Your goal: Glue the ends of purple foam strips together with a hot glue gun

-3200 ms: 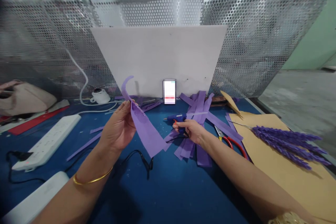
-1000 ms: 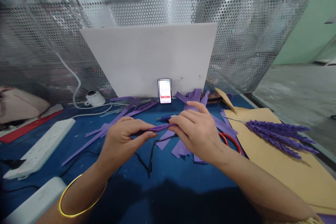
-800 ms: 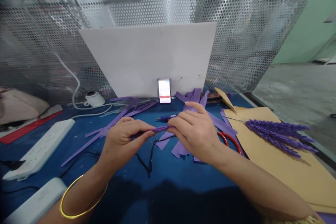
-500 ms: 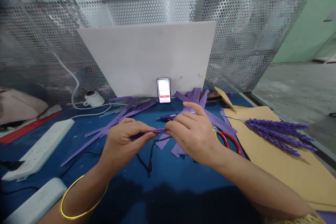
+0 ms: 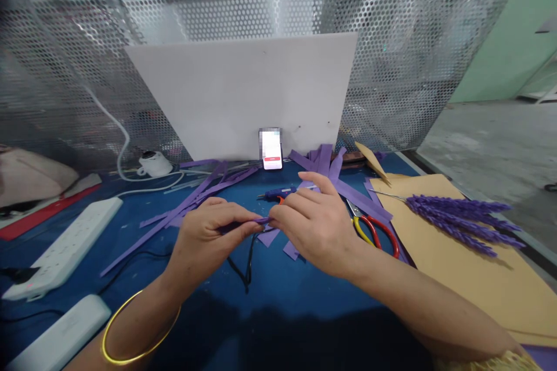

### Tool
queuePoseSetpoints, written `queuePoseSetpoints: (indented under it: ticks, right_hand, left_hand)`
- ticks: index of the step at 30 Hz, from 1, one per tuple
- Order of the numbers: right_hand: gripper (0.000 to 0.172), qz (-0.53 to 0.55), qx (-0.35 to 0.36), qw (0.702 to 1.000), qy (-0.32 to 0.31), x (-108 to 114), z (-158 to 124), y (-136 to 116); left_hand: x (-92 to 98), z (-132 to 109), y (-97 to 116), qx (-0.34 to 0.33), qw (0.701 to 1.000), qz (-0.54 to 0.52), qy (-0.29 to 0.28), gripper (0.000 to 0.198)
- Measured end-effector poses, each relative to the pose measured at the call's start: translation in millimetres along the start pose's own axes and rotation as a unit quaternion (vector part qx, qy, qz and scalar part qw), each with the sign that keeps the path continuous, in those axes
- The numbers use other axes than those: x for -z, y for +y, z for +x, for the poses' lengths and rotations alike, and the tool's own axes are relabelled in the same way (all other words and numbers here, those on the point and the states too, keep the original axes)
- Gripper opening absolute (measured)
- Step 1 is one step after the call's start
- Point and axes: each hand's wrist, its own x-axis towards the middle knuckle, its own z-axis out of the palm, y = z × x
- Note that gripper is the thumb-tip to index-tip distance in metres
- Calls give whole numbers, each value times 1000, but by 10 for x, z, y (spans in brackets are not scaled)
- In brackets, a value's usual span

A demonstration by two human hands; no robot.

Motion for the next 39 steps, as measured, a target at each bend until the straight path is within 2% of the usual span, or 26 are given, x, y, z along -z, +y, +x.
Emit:
queuePoseSetpoints:
  ticks: [7, 13, 25, 31, 39]
  right_hand:
    - [11, 5, 0, 1000, -11, 23, 11, 14]
    - [14, 6, 1, 1000, -8, 9, -1, -4]
    - [10, 18, -5, 1000, 0, -14, -10, -20]
    - [6, 29, -17, 999, -18, 3, -21, 0]
    - [5, 30, -11, 999, -11, 6, -20, -27]
  left_hand:
    - [12, 5, -1, -16, 1000, 19, 13, 7]
    - [-17, -10, 0, -34, 999, 30, 20, 7]
    - [-12, -2, 11, -21, 1000, 11, 7, 11]
    - [10, -8, 3, -35, 999, 16, 11, 11]
    - [-5, -11, -14, -57, 998, 9, 17, 7]
